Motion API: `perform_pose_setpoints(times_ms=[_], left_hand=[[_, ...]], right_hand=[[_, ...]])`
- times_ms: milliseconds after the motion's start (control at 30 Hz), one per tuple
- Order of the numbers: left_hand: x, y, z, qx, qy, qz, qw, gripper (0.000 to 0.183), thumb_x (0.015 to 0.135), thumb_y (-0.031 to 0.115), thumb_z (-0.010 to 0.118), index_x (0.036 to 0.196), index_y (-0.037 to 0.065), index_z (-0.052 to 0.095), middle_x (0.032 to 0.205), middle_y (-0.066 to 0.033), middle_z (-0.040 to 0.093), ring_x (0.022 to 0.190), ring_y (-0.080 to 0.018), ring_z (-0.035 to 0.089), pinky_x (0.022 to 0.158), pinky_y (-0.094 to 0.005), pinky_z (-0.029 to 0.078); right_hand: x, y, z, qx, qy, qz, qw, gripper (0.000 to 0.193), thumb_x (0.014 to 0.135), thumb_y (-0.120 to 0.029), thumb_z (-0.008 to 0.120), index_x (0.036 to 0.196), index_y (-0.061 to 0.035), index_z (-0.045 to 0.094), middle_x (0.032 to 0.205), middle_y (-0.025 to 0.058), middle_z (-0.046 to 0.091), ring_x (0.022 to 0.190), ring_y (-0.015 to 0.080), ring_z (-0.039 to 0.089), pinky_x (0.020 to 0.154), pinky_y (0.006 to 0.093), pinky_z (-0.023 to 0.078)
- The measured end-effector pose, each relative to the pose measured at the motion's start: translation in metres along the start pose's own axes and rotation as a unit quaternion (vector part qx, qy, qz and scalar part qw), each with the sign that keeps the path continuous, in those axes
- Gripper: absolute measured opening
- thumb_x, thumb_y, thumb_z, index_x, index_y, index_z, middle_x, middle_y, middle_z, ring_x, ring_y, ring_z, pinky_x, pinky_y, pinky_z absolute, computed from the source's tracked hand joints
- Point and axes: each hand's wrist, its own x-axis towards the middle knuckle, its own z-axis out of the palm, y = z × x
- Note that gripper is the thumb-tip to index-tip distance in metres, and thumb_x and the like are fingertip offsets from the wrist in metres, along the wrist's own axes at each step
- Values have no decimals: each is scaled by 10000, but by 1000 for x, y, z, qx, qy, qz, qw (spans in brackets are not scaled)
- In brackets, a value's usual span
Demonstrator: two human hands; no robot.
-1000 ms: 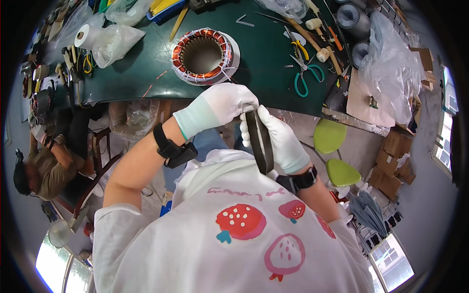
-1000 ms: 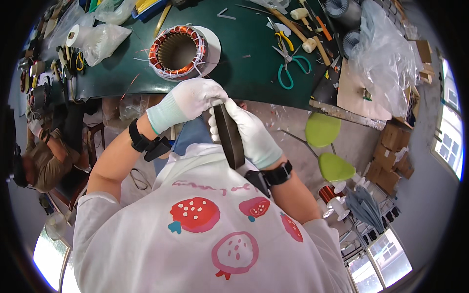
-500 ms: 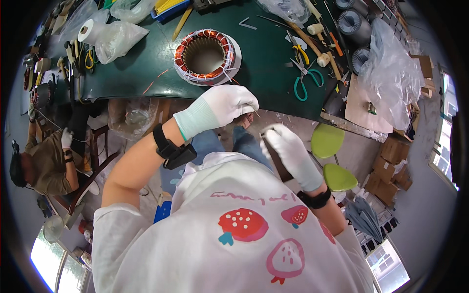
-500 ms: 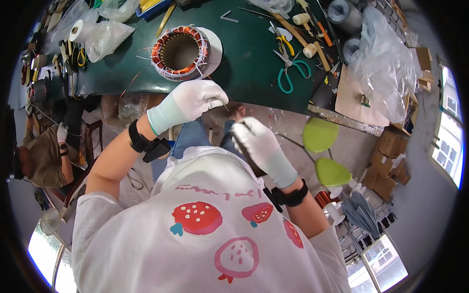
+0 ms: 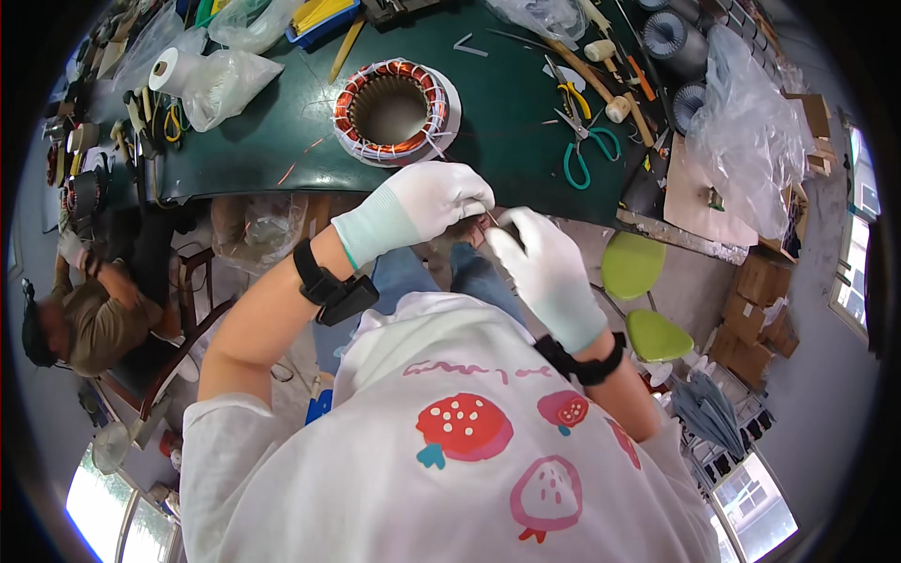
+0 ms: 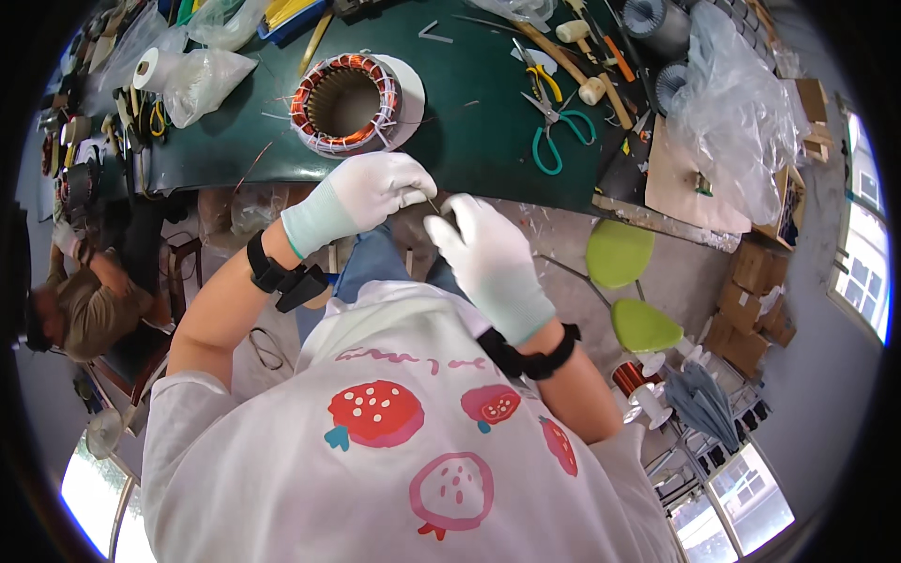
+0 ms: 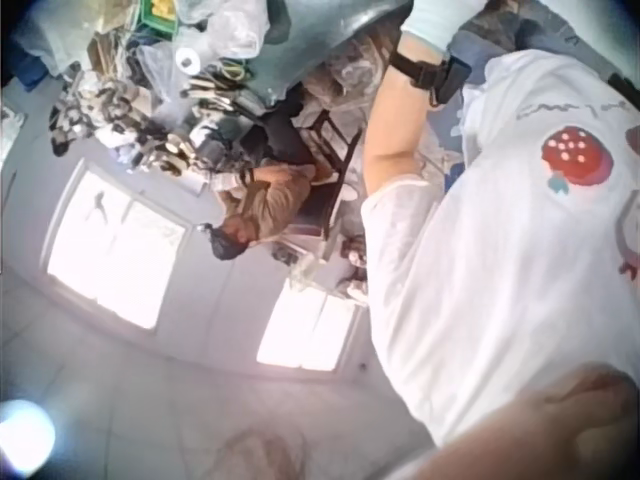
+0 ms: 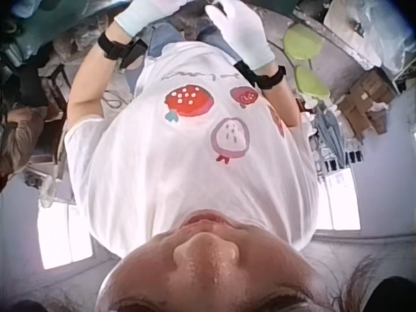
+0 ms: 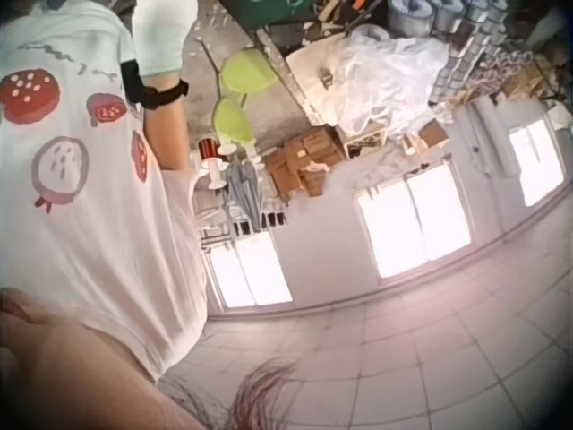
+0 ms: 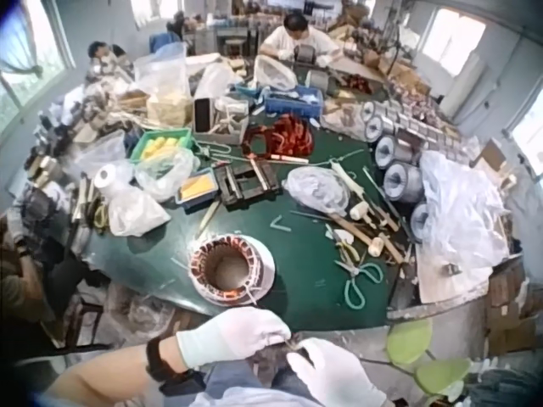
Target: Assemble the core and housing of an electric motor using hammers and mandrels.
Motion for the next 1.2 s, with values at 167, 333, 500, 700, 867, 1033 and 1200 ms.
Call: perform_pose_setpoints(times_ms=[167,333,500,700,867,1033,1200], left_hand=[[5,-3,8,11,-4,-1,1000,122,960,167,653,1007,75,717,985,-76,706,936,-293,672,836,-386,545],[0,1,1,6,-10,-21,1000,119,957,163,662,1017,78,719,981,-70,709,927,-292,673,817,-392,549],[8,-2,12,2,0,14,1000,119,951,163,650,999,78,719,978,-85,707,938,-307,678,841,-404,541],[-2,2,3,9,11,16,1000,98,953,157,664,982,73,708,964,-68,708,928,-284,677,827,-385,544],[2,1,4,32,21,14,999,88,952,145,664,981,74,707,960,-64,712,927,-275,678,826,-380,548],[-3,7,5,4,31,19,999,90,939,133,672,988,68,710,929,-77,702,930,-281,681,815,-377,553],[1,7,2,19,31,-2,999,94,920,93,680,1006,68,710,958,-87,700,933,-301,674,829,-385,548]], right_hand=[[1,-1,6,24,32,2,999,241,974,-243,659,1026,-10,636,940,186,654,867,385,650,747,438,514],[-11,15,-11,51,-37,-54,997,197,986,-205,648,1019,-11,665,886,180,659,797,352,665,693,409,509],[17,24,23,187,-79,130,971,324,1030,-293,617,1107,22,637,829,143,664,724,209,627,705,352,505],[-16,23,-8,447,-169,173,861,280,1105,-275,514,1112,-21,630,911,55,664,780,131,626,721,280,523],[-1,-10,3,532,-150,179,814,348,1110,-347,493,1174,-31,625,963,50,673,846,136,647,796,292,534],[-32,8,-17,591,-183,244,746,390,1099,-393,507,1196,-42,646,977,64,700,841,154,666,790,307,542],[-7,3,8,640,-148,248,712,382,1095,-413,520,1199,-69,653,939,41,709,811,150,672,759,298,550]])
